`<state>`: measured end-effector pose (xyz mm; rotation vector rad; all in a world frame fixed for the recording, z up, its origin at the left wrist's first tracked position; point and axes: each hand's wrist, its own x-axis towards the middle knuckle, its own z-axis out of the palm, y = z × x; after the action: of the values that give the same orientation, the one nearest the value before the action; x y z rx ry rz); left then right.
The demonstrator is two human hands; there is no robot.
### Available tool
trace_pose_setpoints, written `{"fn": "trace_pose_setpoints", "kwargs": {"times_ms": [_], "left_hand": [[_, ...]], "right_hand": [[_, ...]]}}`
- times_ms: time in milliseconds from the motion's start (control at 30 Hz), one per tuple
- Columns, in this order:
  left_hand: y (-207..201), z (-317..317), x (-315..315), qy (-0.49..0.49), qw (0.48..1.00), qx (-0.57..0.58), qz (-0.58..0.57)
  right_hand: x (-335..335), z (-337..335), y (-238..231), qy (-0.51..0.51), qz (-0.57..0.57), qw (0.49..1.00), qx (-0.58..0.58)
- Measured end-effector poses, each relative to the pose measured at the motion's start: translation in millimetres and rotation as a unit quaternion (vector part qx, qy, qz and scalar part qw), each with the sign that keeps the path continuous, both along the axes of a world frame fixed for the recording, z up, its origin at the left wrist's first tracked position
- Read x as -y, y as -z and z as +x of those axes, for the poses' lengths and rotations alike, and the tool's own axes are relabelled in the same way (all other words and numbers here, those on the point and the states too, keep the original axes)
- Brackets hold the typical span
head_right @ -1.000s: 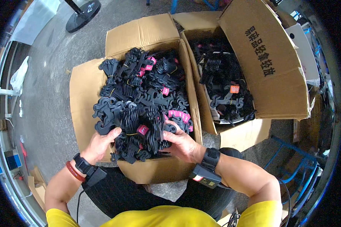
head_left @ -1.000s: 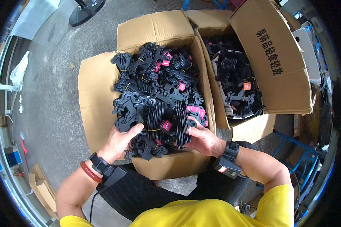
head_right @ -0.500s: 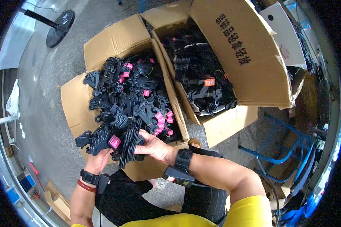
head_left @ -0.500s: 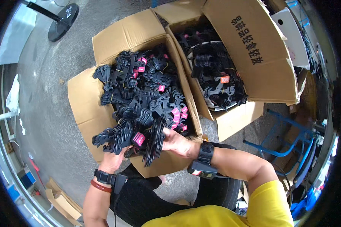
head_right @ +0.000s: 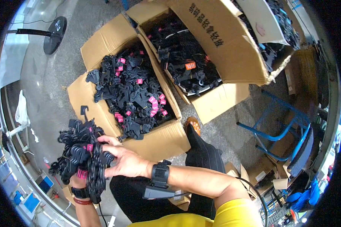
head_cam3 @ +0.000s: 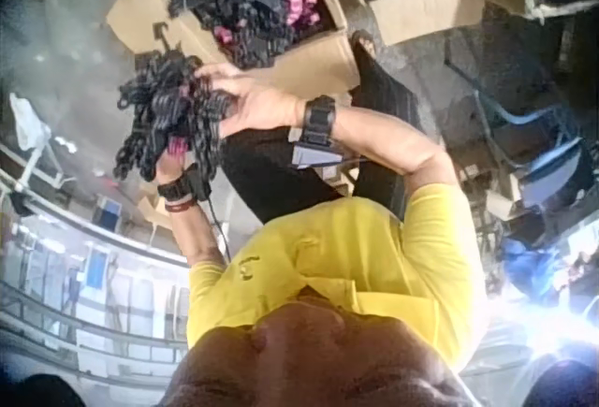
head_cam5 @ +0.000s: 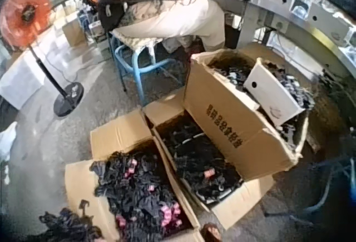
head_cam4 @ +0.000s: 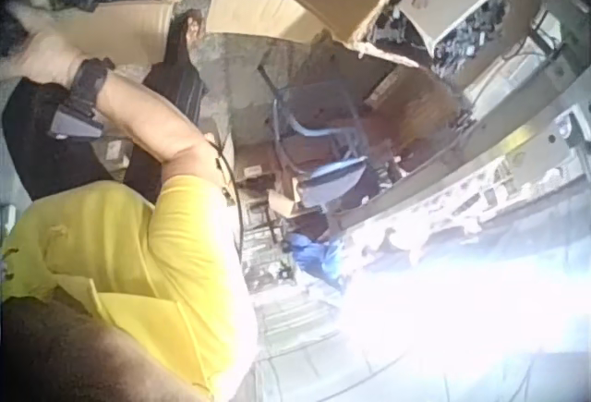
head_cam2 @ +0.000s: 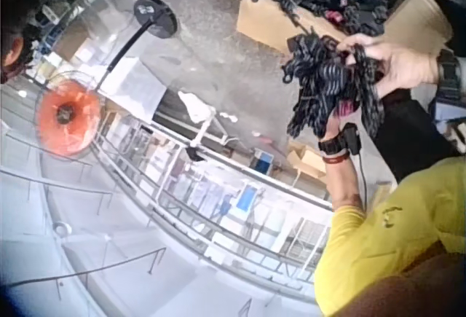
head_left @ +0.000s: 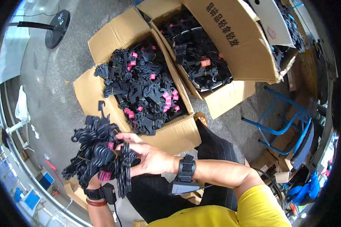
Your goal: The person picks black plastic hangers with pink tags from a cardboard box and attaches them to the heel loops of light blue sneakers moving along a green conveyor belt. The person works continuously, attaching one tag per shoe as they pass by on the assembly line.
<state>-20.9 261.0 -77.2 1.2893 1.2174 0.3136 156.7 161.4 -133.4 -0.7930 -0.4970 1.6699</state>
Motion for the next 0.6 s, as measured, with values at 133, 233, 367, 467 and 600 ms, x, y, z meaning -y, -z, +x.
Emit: {"fn": "trace_pose_setpoints", "kwargs": {"times_ms": [133,233,367,467,600], "left_hand": [[-74,-10,17,0.122,0.980,-0.116,0.110],[-131,-17,36,0.249,0.922,-0.211,0.208],[-186,4,78,0.196,0.966,-0.130,0.102],[-208,30,106,-0.119,0.965,0.070,-0.223],[-231,85,122,0.064,0.957,0.145,-0.244]], "right_hand": [[19,1,-68,0.004,0.038,0.999,0.029],[43,14,-123,-0.028,0.048,0.997,0.057],[88,34,-187,-0.007,0.043,0.998,0.042],[124,61,-230,0.011,0.027,0.999,0.044],[171,94,-265,0.070,0.015,0.995,0.072]]}}
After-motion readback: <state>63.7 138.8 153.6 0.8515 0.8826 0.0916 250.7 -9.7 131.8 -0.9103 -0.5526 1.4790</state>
